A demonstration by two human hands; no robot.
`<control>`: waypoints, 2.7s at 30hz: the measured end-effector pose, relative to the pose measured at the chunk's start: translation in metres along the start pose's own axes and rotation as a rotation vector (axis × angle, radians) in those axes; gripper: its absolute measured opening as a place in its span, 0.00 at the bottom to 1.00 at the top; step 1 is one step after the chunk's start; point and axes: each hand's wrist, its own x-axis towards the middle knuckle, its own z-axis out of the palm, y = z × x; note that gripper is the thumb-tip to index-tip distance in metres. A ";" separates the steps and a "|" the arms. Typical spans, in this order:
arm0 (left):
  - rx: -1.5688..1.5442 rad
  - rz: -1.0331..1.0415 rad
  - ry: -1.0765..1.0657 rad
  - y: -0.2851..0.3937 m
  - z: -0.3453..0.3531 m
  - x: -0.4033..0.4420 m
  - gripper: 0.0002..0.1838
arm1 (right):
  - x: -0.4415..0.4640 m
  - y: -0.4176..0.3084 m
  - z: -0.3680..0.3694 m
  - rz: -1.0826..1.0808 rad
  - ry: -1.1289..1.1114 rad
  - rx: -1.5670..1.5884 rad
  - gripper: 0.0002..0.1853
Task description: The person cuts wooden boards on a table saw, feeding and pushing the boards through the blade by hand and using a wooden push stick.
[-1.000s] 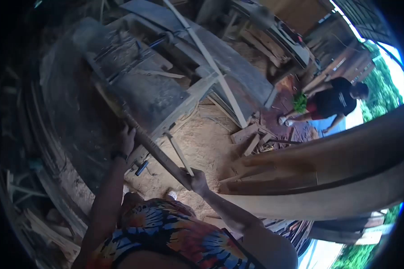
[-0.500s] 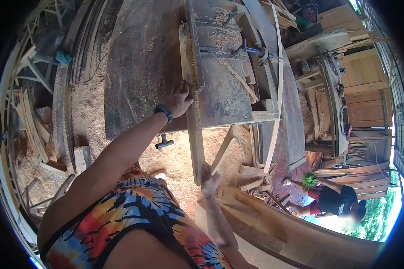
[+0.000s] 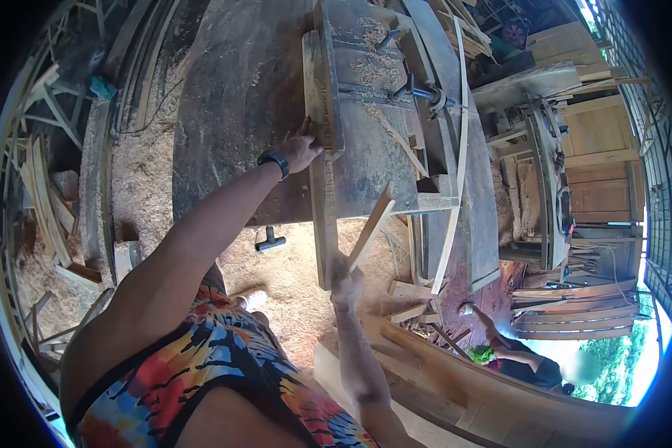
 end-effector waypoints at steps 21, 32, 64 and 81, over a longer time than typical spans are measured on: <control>-0.251 0.056 0.213 0.019 0.057 -0.076 0.35 | 0.028 -0.027 0.033 0.013 -0.007 0.026 0.17; -0.204 0.096 0.247 0.002 0.052 -0.047 0.37 | 0.043 -0.049 0.059 -0.045 0.159 -0.177 0.18; -0.143 0.036 0.248 -0.034 0.020 0.037 0.36 | 0.116 -0.077 0.121 -0.125 0.390 -0.651 0.25; -0.267 0.004 0.274 0.016 0.056 -0.035 0.38 | 0.125 -0.095 0.136 -0.047 0.469 -0.658 0.24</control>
